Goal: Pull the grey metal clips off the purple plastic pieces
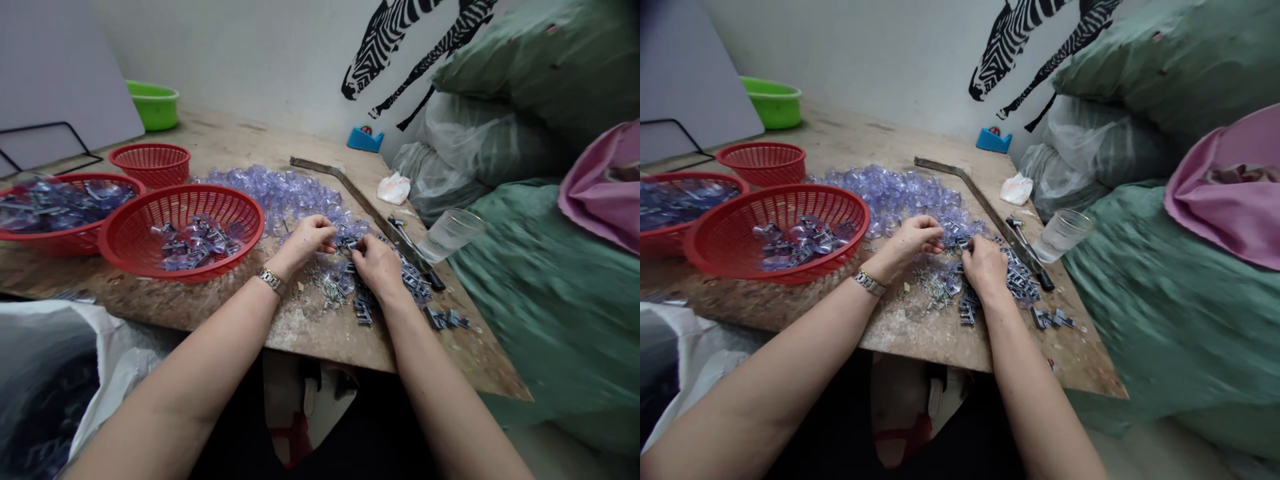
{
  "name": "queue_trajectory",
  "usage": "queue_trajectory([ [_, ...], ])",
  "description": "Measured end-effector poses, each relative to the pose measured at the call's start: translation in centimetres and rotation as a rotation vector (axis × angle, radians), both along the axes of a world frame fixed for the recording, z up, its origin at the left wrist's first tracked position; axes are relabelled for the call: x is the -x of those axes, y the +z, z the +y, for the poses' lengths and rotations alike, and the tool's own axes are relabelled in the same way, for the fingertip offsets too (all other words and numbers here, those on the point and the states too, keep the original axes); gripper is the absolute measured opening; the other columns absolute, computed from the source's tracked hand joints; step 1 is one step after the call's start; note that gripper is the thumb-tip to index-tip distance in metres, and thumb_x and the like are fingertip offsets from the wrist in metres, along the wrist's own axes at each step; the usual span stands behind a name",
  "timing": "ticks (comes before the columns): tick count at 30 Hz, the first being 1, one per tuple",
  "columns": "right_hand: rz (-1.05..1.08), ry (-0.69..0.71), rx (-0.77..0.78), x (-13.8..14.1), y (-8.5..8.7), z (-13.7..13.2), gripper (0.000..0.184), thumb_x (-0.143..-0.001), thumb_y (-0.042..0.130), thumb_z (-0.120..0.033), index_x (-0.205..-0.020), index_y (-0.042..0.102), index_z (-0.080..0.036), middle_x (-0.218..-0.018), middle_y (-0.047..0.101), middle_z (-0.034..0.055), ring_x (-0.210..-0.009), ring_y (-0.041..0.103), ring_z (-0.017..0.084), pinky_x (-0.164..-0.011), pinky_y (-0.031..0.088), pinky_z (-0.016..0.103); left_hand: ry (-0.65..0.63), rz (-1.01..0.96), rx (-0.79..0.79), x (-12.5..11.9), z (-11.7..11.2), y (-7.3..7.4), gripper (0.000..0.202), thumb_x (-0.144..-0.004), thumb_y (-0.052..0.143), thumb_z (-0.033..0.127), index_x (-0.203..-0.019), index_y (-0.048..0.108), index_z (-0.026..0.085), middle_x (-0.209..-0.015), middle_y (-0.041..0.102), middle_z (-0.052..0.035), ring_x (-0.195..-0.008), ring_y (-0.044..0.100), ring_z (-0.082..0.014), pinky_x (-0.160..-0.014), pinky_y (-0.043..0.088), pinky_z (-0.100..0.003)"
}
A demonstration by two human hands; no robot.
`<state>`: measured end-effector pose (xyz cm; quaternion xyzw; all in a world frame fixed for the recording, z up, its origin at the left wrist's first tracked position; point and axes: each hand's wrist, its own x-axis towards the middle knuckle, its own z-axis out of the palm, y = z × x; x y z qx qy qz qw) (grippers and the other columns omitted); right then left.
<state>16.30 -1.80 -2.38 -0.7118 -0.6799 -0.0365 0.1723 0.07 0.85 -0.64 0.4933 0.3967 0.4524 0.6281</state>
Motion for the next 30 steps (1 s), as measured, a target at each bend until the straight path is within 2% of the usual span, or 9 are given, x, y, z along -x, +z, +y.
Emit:
queue_trajectory([
  [4, 0.364, 0.122, -0.193, -1.1, -0.7, 0.1, 0.037, -0.080, 0.050, -0.025, -0.113, 0.063, -0.016, -0.096, 0.071, 0.0093, -0.083, 0.064, 0.021, -0.082, 0.049, 0.036, -0.024, -0.004, 0.017, 0.0, -0.2, 0.2, 0.017, -0.087, 0.054, 0.005, -0.073, 0.050, 0.014, -0.060, 0.055, 0.0027, -0.049, 0.057, -0.0063, -0.055, 0.049, -0.020],
  [7, 0.582, 0.176, -0.279, -1.8, -0.9, 0.3, 0.034, -0.079, 0.052, -0.028, -0.108, 0.066, -0.017, -0.098, 0.071, 0.0089, -0.087, 0.064, 0.021, -0.087, 0.049, 0.038, -0.041, 0.001, 0.052, 0.0, -0.3, 0.2, 0.018, -0.087, 0.055, 0.004, -0.072, 0.050, 0.014, -0.060, 0.055, 0.0027, -0.050, 0.057, -0.0062, -0.056, 0.048, -0.020],
  [10, 0.810, 0.173, -0.284, -2.1, -0.8, 0.5, 0.028, -0.075, 0.059, -0.036, -0.096, 0.066, -0.018, -0.087, 0.070, 0.0054, -0.080, 0.063, 0.019, -0.082, 0.052, 0.038, -0.069, 0.000, 0.069, 0.0, -0.2, 0.2, 0.018, -0.087, 0.055, 0.004, -0.072, 0.049, 0.014, -0.060, 0.055, 0.0027, -0.052, 0.058, -0.0066, -0.057, 0.049, -0.021],
  [15, 1.164, 0.191, -0.194, -1.9, -0.2, 0.3, 0.026, -0.068, 0.068, -0.041, -0.082, 0.060, -0.021, -0.074, 0.062, -0.0026, -0.065, 0.061, 0.014, -0.071, 0.055, 0.032, -0.128, -0.025, 0.057, 0.1, -0.4, 0.1, 0.016, -0.086, 0.057, 0.007, -0.073, 0.051, 0.013, -0.062, 0.056, 0.0020, -0.055, 0.059, -0.0070, -0.059, 0.050, -0.021],
  [20, 1.182, 0.228, -0.146, -1.0, 0.2, -0.3, 0.027, -0.068, 0.067, -0.045, -0.078, 0.059, -0.021, -0.068, 0.062, -0.0020, -0.059, 0.058, 0.013, -0.061, 0.051, 0.029, -0.239, -0.044, -0.027, 0.2, -0.8, 0.0, 0.006, -0.083, 0.062, 0.011, -0.079, 0.056, 0.011, -0.069, 0.060, 0.0002, -0.063, 0.061, -0.0075, -0.064, 0.052, -0.022],
  [25, 1.073, 0.205, -0.177, -1.0, 0.2, -0.3, 0.026, -0.070, 0.063, -0.046, -0.071, 0.061, -0.020, -0.055, 0.053, -0.0047, -0.050, 0.044, 0.011, -0.051, 0.038, 0.025, -0.323, -0.012, -0.093, 0.0, -1.1, -0.2, 0.007, -0.079, 0.064, 0.013, -0.082, 0.058, 0.012, -0.074, 0.059, 0.0011, -0.066, 0.063, -0.0080, -0.064, 0.053, -0.022],
  [27, 1.072, 0.185, -0.198, -1.2, 0.2, -0.2, 0.027, -0.067, 0.065, -0.046, -0.069, 0.063, -0.020, -0.054, 0.051, -0.0052, -0.050, 0.041, 0.010, -0.050, 0.034, 0.025, -0.332, -0.022, -0.091, 0.0, -1.1, -0.2, 0.007, -0.078, 0.064, 0.013, -0.081, 0.057, 0.012, -0.073, 0.058, 0.0017, -0.066, 0.063, -0.0083, -0.064, 0.054, -0.022],
  [30, 1.059, 0.178, -0.202, -1.3, 0.2, -0.3, 0.025, -0.066, 0.067, -0.044, -0.067, 0.065, -0.019, -0.054, 0.051, -0.0051, -0.051, 0.042, 0.010, -0.053, 0.035, 0.025, -0.334, -0.049, -0.082, -0.1, -0.9, -0.3, 0.008, -0.079, 0.065, 0.014, -0.080, 0.057, 0.012, -0.073, 0.059, 0.0014, -0.067, 0.065, -0.0091, -0.064, 0.054, -0.022],
])
